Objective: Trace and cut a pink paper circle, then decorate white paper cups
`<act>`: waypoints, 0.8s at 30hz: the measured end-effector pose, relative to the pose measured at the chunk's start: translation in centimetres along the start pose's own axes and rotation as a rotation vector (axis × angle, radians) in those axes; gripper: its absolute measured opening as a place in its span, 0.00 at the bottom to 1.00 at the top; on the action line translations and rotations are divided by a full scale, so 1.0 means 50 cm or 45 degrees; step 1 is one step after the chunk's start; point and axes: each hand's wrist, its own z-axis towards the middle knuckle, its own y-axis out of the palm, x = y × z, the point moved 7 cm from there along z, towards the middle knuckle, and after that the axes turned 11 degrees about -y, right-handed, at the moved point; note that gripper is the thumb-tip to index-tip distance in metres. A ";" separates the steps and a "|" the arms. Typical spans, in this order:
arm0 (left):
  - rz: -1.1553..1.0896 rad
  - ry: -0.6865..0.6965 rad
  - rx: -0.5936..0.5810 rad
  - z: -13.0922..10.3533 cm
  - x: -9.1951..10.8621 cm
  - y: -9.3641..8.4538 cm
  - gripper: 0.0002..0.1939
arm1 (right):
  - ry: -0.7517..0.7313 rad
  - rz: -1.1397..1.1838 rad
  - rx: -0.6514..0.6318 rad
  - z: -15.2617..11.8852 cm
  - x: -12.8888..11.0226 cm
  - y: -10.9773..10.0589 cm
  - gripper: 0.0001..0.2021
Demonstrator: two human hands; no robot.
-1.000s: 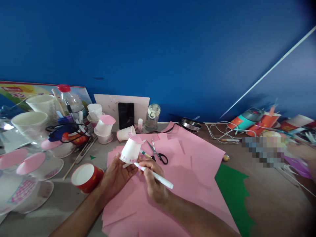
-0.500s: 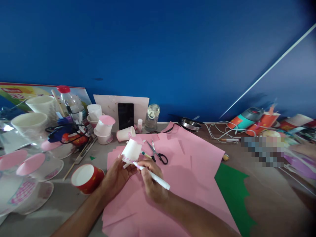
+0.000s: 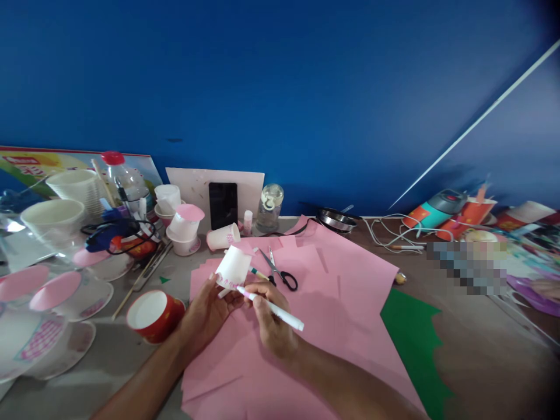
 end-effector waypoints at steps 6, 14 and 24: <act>0.011 0.004 0.025 0.004 -0.003 -0.009 0.16 | -0.008 -0.028 -0.017 0.000 0.001 0.000 0.11; 0.017 0.005 0.004 0.004 -0.003 -0.009 0.17 | 0.008 0.015 -0.015 0.000 0.004 -0.001 0.09; -0.064 -0.011 -0.028 0.005 -0.006 -0.014 0.18 | 0.055 0.079 0.127 -0.014 0.011 -0.012 0.12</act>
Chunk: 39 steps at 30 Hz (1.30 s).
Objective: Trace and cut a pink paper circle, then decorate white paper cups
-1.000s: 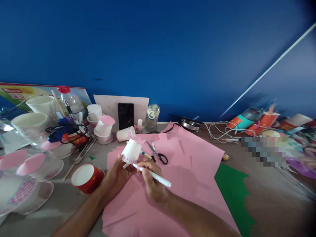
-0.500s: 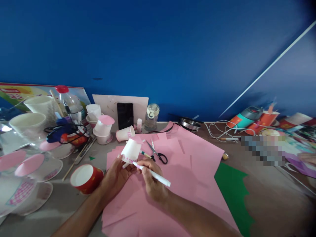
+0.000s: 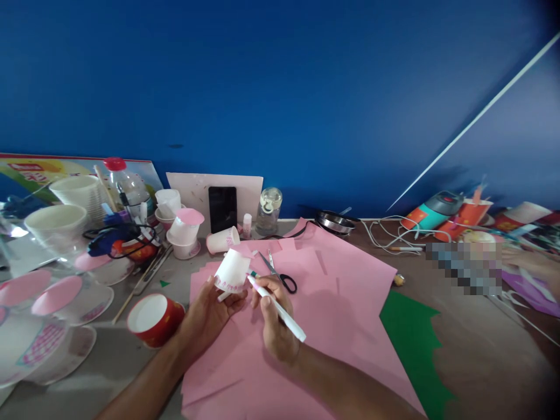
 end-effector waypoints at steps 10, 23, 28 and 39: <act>-0.046 0.005 0.046 -0.009 0.014 0.009 0.13 | -0.087 0.106 0.000 0.010 -0.002 0.006 0.14; 0.034 0.145 -0.075 -0.010 0.004 0.014 0.17 | -0.039 -0.158 0.074 0.014 0.013 -0.011 0.16; 0.343 0.344 0.107 -0.030 0.016 0.028 0.23 | 0.040 -0.055 0.074 0.032 0.029 -0.014 0.22; 0.971 0.577 0.508 -0.059 0.028 0.028 0.32 | 0.313 0.134 0.129 0.020 0.093 -0.016 0.28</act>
